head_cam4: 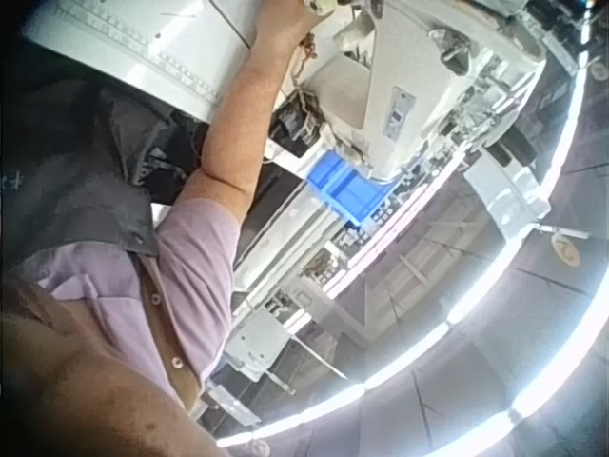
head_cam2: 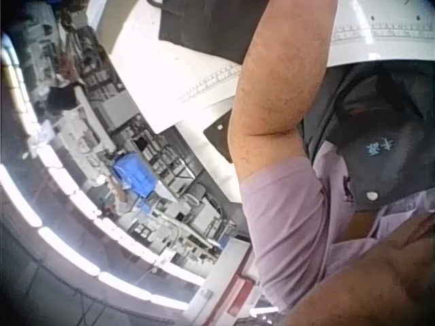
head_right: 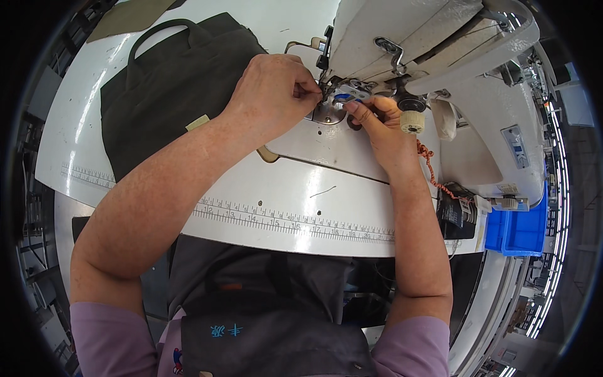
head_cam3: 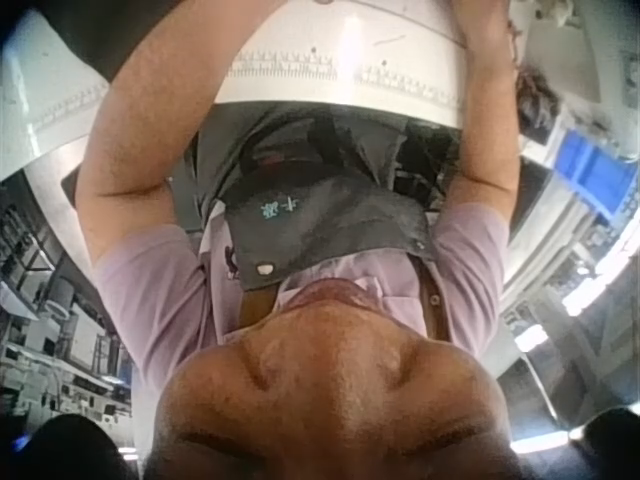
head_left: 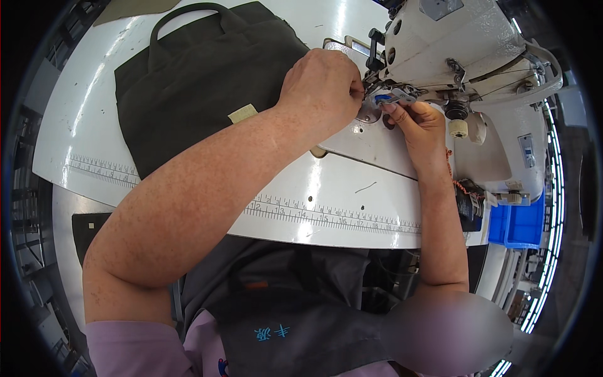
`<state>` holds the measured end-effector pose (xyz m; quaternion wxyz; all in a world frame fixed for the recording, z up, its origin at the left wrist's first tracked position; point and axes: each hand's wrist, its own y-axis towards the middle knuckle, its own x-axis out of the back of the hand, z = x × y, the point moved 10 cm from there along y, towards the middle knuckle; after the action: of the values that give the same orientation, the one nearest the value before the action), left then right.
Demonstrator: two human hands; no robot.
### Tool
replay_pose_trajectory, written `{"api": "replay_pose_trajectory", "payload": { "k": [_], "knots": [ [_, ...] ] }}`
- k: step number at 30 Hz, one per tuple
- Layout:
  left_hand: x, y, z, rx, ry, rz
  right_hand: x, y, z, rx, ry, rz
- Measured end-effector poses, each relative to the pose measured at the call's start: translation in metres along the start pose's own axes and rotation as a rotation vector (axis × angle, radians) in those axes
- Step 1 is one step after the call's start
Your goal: Sew the edges of a canvas bag using an industrial sewing machine.
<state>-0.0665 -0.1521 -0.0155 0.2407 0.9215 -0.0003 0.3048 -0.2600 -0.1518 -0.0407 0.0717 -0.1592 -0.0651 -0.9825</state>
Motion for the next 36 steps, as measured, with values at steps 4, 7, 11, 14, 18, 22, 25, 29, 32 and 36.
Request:
{"api": "replay_pose_trajectory", "payload": {
  "k": [4,7,11,14,18,22,25,29,32,36],
  "knots": [
    [-0.0008,-0.0003,0.0017,0.024,-0.009,0.015,-0.0034,-0.0008,0.0029,0.008,0.026,0.017],
    [-0.0012,-0.0005,-0.0004,0.009,-0.022,0.005,-0.0016,0.0001,0.0003,0.01,0.03,0.02],
    [0.001,-0.0008,-0.0014,0.012,0.009,-0.007,-0.0006,0.0003,0.0025,0.013,-0.005,0.005],
    [0.0019,-0.0014,-0.0001,0.016,-0.001,-0.008,-0.0028,0.0002,0.001,0.007,0.018,0.016],
    [0.0007,-0.0004,0.0006,0.026,-0.012,-0.002,-0.0016,-0.0008,0.0005,0.005,0.01,0.002],
    [0.0014,-0.001,0.0007,0.034,0.006,0.002,-0.0043,0.0003,0.0007,0.006,0.036,0.027],
    [0.0003,-0.0005,-0.0005,0.038,0.009,0.012,-0.0022,0.0008,-0.0004,0.01,0.034,0.031],
    [0.0002,-0.0004,-0.0004,0.051,0.025,0.021,-0.003,0.0007,-0.0005,0.008,0.041,0.03],
    [-0.0008,0.0002,0.0001,0.049,0.024,0.029,-0.0023,0.0018,-0.0024,0.017,0.051,0.048],
    [0.0,-0.0006,-0.0002,0.03,0.018,0.014,-0.0039,0.0005,0.0016,0.008,0.024,0.032]
  ]
}}
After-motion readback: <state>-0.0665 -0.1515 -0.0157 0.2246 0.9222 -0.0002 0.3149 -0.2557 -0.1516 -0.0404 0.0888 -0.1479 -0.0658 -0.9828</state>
